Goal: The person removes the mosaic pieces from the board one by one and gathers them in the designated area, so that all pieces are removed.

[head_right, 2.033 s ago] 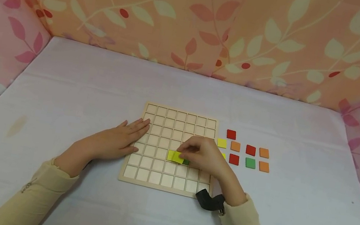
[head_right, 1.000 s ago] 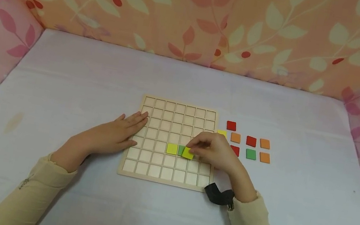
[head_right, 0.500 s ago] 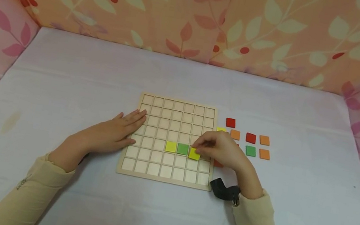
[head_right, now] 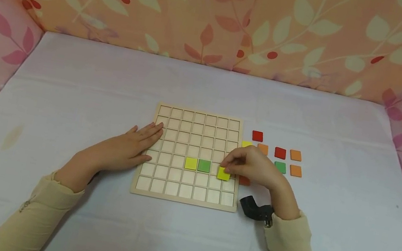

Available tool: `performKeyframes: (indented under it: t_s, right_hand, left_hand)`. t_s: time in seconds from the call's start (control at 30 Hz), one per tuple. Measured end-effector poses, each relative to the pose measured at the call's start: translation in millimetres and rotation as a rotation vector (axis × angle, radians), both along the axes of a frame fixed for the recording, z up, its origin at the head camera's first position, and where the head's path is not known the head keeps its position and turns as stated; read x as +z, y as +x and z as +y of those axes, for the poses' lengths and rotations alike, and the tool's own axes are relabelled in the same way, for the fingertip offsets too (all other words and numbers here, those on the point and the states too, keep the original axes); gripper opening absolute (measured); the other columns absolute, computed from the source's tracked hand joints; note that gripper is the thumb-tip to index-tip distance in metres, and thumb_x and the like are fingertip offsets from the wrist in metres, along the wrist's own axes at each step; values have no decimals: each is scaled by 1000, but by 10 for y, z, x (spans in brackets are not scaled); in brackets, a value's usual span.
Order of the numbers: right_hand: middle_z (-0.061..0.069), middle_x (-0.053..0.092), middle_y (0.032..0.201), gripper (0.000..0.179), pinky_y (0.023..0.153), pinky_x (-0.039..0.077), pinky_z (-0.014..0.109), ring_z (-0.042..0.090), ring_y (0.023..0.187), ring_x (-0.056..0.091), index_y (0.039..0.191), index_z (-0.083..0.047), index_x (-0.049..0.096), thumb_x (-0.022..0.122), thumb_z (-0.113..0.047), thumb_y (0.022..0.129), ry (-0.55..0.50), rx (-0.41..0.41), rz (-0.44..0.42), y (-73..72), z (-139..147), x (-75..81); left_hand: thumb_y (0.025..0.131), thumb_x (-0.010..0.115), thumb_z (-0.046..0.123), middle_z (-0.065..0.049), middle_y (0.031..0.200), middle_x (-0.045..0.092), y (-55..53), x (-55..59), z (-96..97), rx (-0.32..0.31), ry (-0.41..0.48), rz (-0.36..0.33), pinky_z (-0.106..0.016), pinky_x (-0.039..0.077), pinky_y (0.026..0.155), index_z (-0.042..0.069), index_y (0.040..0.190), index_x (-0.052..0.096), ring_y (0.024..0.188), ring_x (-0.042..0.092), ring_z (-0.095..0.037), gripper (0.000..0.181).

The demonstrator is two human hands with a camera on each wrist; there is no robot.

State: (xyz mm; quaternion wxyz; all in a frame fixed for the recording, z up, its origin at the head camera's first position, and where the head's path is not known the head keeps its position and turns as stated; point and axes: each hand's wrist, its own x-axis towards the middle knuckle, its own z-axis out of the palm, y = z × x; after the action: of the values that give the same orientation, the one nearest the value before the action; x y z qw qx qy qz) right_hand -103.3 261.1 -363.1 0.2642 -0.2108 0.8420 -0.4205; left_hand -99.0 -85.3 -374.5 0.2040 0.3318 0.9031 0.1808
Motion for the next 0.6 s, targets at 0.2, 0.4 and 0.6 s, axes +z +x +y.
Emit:
performKeyframes:
  t_s: [0.2, 0.4, 0.6]
  right_hand:
    - [0, 70, 91, 7, 73, 51, 24, 14, 81, 62, 89, -9, 73, 73, -10, 82, 19, 7, -14, -8, 44, 25]
    - [-1, 69, 87, 8, 71, 51, 24, 13, 77, 62, 89, -9, 73, 73, -8, 81, 37, -4, 7, -12, 107, 63]
    - [-1, 69, 87, 10, 70, 50, 24, 12, 77, 61, 89, -10, 74, 74, -7, 80, 37, -47, 13, 7, 185, 98]
  left_hand:
    - [97, 52, 23, -10, 158, 5, -3, -16, 1, -3, -4, -3, -52, 9, 113, 0, 150, 15, 144, 3, -25, 68]
    - [97, 52, 24, -10, 158, 5, -11, -26, -2, -8, -5, 5, -52, 9, 113, 0, 150, 15, 144, 3, -25, 69]
    - [97, 52, 24, -11, 158, 4, -14, -24, -3, -10, -6, 4, -53, 9, 113, -1, 149, 15, 144, 3, -26, 69]
